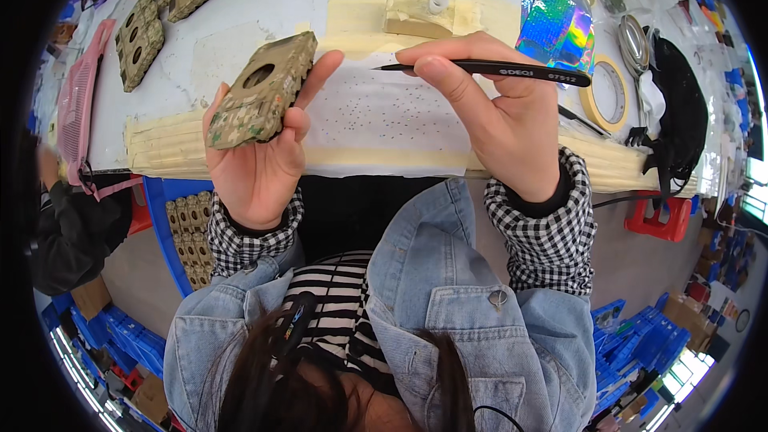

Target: Applying small details or decals to a camouflaged toy tank part using tweezers.

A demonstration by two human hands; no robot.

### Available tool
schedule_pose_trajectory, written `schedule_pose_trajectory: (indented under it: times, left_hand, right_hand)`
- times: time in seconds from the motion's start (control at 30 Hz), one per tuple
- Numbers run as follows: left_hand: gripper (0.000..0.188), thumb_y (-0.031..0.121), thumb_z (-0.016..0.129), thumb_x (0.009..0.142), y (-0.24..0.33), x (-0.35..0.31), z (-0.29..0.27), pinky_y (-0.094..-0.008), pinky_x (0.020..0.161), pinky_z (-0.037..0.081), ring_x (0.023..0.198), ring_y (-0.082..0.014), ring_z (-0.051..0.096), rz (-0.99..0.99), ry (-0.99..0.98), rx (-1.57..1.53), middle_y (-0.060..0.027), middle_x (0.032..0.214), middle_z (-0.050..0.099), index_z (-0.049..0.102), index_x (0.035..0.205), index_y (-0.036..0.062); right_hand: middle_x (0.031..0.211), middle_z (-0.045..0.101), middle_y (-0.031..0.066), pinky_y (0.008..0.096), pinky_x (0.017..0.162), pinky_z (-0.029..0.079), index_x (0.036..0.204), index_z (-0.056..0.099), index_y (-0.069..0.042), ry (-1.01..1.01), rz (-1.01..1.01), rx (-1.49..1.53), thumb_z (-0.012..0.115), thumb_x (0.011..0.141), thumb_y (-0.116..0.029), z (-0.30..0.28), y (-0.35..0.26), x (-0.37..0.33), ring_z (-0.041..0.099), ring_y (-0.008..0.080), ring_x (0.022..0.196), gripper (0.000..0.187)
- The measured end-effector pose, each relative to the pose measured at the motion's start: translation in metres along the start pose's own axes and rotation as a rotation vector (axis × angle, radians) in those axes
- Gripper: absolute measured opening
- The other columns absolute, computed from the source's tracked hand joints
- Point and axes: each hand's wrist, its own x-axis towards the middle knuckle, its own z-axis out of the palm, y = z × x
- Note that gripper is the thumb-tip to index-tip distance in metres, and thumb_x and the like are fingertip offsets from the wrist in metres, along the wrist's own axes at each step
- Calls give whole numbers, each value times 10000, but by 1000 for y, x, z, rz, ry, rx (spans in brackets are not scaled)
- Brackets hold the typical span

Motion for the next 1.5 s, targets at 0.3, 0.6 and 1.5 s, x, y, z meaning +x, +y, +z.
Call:
schedule_pose_trajectory:
  times: [0.3, 0.6, 1.5]
  left_hand:
    - [576, 385, 246, 950, -7, 0, 12, -353, 836, 539, 1001, -345, 574, -105, 53, -11, -291, 1350, 273, 232, 1342, -38]
    - [548, 388, 274, 949, -10, -3, 12, -373, 797, 552, 954, -353, 595, -153, 93, -57, -247, 1230, 456, 329, 1295, -34]
    - [520, 405, 331, 941, -11, -6, 12, -371, 777, 559, 924, -342, 608, -204, 139, -70, -177, 1094, 572, 415, 1230, -18]
  right_hand:
    - [828, 634, 111, 256, 689, 402, 909, 634, 48, -95, -187, -54, 529, 883, -144, -4, -47, 15, 550, 154, 753, 220]
    - [811, 638, 119, 277, 689, 408, 872, 637, 44, -186, -211, -7, 549, 863, -172, 5, -62, 17, 557, 180, 751, 233]
    - [871, 569, 132, 290, 706, 543, 914, 565, 65, -281, -83, 289, 436, 934, -156, 19, -59, 17, 625, 202, 798, 256]
